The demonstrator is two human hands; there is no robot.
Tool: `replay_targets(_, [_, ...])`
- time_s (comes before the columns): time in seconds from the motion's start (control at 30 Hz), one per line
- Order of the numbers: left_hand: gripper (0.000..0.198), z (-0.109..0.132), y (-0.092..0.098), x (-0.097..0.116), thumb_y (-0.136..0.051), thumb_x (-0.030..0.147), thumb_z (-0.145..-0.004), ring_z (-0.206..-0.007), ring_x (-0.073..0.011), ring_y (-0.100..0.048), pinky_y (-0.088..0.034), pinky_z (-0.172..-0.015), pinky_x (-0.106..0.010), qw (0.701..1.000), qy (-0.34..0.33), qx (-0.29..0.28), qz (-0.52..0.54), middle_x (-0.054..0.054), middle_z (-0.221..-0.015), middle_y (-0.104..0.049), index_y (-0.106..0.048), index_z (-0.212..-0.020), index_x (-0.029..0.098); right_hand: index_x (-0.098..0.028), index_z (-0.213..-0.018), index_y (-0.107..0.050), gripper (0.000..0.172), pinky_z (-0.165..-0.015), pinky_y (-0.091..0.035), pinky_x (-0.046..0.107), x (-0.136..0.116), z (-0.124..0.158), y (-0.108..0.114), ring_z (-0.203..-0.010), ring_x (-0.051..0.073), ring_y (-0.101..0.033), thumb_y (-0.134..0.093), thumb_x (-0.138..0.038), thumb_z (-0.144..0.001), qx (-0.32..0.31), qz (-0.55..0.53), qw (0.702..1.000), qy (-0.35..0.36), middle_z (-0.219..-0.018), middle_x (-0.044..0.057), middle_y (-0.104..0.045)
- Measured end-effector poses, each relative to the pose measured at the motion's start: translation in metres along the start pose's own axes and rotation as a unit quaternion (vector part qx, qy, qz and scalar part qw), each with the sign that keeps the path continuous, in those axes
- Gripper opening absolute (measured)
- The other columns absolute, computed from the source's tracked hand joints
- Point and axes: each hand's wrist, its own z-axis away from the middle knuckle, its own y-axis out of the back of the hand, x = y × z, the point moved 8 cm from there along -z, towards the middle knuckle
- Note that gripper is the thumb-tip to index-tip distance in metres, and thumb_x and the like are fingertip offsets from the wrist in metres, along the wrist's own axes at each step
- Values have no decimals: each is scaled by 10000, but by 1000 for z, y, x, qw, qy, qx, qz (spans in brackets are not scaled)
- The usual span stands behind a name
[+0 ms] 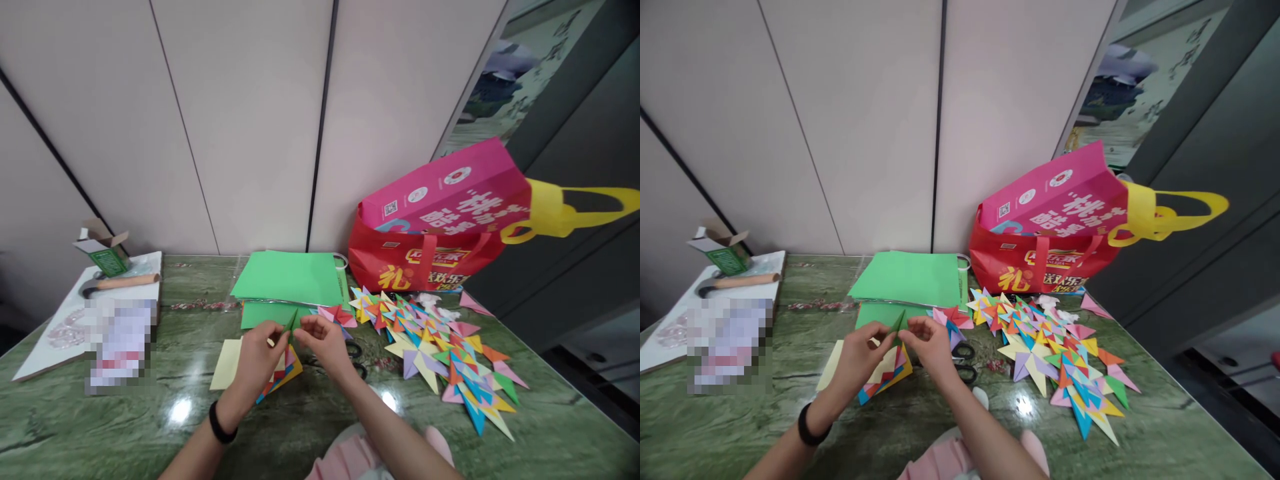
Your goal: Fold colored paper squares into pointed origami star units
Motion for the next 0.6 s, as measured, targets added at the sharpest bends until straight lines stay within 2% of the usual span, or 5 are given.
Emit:
replay_targets(0.13, [155,1,-5,4,-543,259,-749,-547,-147,-556,-407,-514,-231,997,-40,-15,-61,-19,-618,-636,-628,-650,175,-163,-671,-564,380,-508,-451,238,-1,1,-3,-522,113,-520,-773,-437,-510,-7,5,1000,1,-562,-36,-545])
replay_targets(0.27, [197,5,-4,10,-484,247,-788,-603,-168,-575,-412,-562,-257,985,-89,0,-150,-43,-665,-638,-628,-681,167,-165,-639,-559,382,-509,-467,244,1,1,-3,-519,111,-507,-733,-492,-544,-3,13,1000,-10,-567,-36,-525])
replay_targets(0.33, [194,5,-3,10,-481,245,-786,-620,-174,-585,-418,-579,-266,981,-94,7,-167,-48,-681,-646,-634,-696,168,-165,-626,-570,378,-524,-479,253,2,1,-2,-529,114,-503,-738,-490,-534,-4,16,1000,-17,-580,-34,-521])
replay_targets(0.43, [184,2,-1,7,-506,274,-770,-609,-170,-592,-432,-576,-264,991,-63,7,-121,-35,-671,-665,-643,-700,173,-167,-631,-576,363,-525,-470,250,5,-1,-1,-525,114,-500,-736,-482,-549,-16,2,1000,-26,-569,-34,-527])
replay_targets(0.6, [187,-6,0,-8,-602,345,-677,-605,-176,-622,-479,-544,-256,997,43,-19,60,-16,-656,-689,-636,-667,161,-156,-641,-604,316,-561,-453,236,4,-2,2,-560,107,-506,-753,-425,-566,-7,-25,1000,-7,-597,-22,-560])
